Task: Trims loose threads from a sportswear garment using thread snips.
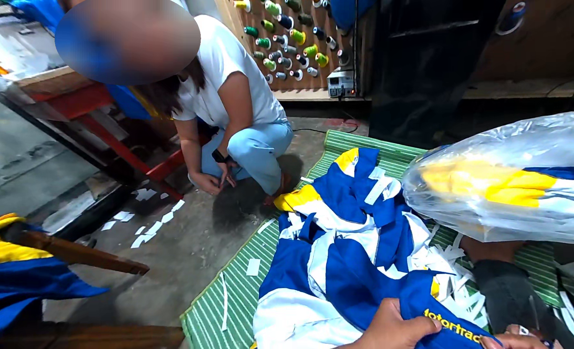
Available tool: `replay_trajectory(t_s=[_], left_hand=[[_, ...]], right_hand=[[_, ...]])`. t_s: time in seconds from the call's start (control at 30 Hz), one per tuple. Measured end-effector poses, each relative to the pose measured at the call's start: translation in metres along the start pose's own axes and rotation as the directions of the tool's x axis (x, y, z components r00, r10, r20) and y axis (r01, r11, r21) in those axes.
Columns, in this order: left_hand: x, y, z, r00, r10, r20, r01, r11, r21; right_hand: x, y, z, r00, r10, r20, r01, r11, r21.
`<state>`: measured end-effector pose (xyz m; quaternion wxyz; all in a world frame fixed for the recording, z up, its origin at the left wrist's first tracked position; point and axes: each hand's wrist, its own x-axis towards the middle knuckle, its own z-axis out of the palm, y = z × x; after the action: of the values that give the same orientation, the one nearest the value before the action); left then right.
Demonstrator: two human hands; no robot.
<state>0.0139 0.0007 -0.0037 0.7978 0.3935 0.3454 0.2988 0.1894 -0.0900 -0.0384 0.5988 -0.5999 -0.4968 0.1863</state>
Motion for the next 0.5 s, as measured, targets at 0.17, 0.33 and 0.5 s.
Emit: replay_trajectory(t_s=[0.17,0.33,0.5], left_hand=[[0.019,0.005,-0.002,0.998,0.033,0.05,-0.042,0.983,0.179],[0.04,-0.021,-0.012,0.989,-0.145,0.007,0.141,0.968,0.208],[0.052,-0.046,-0.023,0.943,-0.333,-0.018,0.332,0.931,0.149]], right_hand=[[0.007,0.011,-0.002,0.996,-0.039,-0.083,0.034,0.997,-0.063],[0.006,0.04,0.019,0.977,0.016,-0.211,-0.035,0.996,-0.083],[-0.005,0.068,0.033,0.96,0.099,-0.261,-0.144,0.977,-0.16]])
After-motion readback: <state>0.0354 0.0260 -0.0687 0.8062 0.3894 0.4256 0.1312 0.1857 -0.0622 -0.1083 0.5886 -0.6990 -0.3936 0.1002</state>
